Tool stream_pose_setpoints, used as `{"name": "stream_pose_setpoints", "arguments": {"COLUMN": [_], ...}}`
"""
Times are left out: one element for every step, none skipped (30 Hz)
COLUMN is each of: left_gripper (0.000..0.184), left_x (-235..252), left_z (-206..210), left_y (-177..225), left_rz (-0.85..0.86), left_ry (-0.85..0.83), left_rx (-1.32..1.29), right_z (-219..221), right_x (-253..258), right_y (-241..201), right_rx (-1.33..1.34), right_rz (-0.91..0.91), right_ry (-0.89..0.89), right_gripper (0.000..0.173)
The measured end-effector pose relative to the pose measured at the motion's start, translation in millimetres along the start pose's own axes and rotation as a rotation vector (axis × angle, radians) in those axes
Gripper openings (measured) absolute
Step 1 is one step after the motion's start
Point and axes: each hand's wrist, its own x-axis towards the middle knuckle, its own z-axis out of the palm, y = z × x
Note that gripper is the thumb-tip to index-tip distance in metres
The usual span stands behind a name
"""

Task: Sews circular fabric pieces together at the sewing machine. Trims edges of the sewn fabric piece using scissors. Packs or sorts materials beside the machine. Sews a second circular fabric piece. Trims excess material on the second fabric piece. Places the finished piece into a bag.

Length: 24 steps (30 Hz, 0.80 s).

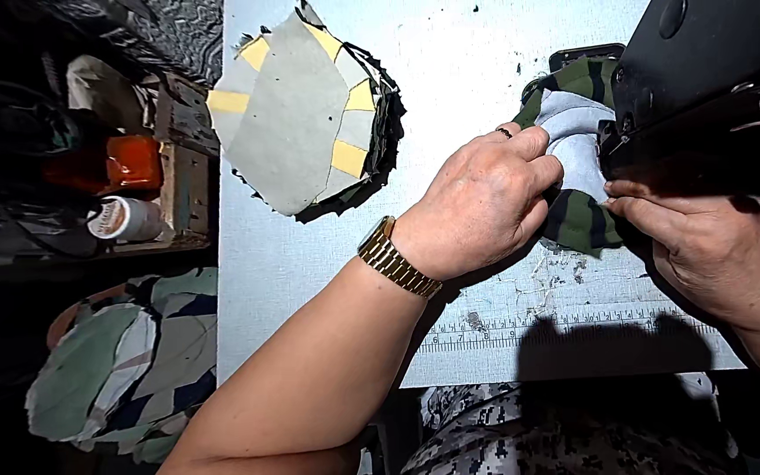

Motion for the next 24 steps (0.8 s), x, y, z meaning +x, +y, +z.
{"name": "stream_pose_setpoints", "arguments": {"left_gripper": [0.029,0.029,0.029,0.028,0.029,0.029,0.029,0.029,0.029,0.029,0.029,0.029,0.03,0.031,0.032,0.033,0.033,0.034,0.035,0.036,0.036,0.036,0.036,0.037], "left_x": [0,-1,-1,-2,-3,-3,-3,-2,-2,-2,-1,-1,0,0,1,1,2,3,3,3,4,4,5,5], "left_z": [0,0,0,-1,-2,-2,-2,-2,-2,-1,1,2,3,5,6,8,9,10,11,11,12,12,13,14], "left_y": [2,4,7,11,15,18,20,21,22,22,22,23,23,22,20,18,15,13,11,10,8,6,4,1], "left_rz": [0.004,0.009,0.015,0.018,0.02,0.018,0.015,0.01,0.008,0.009,0.013,0.018,0.021,0.027,0.033,0.036,0.033,0.028,0.024,0.02,0.016,0.015,0.017,0.02], "left_ry": [-0.005,-0.012,-0.021,-0.036,-0.055,-0.064,-0.068,-0.069,-0.07,-0.067,-0.06,-0.054,-0.049,-0.038,-0.024,-0.012,0.007,0.018,0.03,0.039,0.042,0.039,0.038,0.039], "left_rx": [0.007,0.016,0.028,0.048,0.06,0.074,0.075,0.068,0.061,0.058,0.055,0.056,0.059,0.065,0.068,0.066,0.065,0.068,0.076,0.084,0.087,0.083,0.072,0.058], "right_z": [0,-1,-1,-2,-3,-3,-4,-4,-3,-2,-2,-2,-2,-1,-1,-1,-1,-2,-2,-2,-2,-2,-2,-1], "right_x": [0,0,0,1,3,4,4,4,3,3,3,3,4,4,4,4,4,4,5,5,4,4,3,2], "right_y": [1,3,4,5,7,7,8,10,11,12,13,13,14,14,13,13,12,12,12,12,12,12,12,13], "right_rx": [-0.004,-0.008,-0.009,-0.018,-0.025,-0.031,-0.039,-0.054,-0.073,-0.087,-0.092,-0.096,-0.113,-0.126,-0.136,-0.139,-0.146,-0.151,-0.155,-0.154,-0.156,-0.16,-0.172,-0.18], "right_rz": [0.007,0.019,0.029,0.03,0.025,0.024,0.028,0.036,0.05,0.069,0.086,0.106,0.121,0.134,0.152,0.182,0.219,0.249,0.271,0.281,0.289,0.299,0.31,0.314], "right_ry": [0.007,0.016,0.023,0.031,0.033,0.032,0.033,0.039,0.043,0.038,0.03,0.013,-0.001,-0.007,-0.012,-0.022,-0.039,-0.05,-0.047,-0.036,-0.028,-0.023,-0.024,-0.017], "right_gripper": [0.028,0.027,0.025,0.024,0.023,0.024,0.026,0.027,0.027,0.027,0.029,0.032,0.034,0.036,0.037,0.04,0.043,0.045,0.046,0.045,0.045,0.045,0.046,0.046]}}
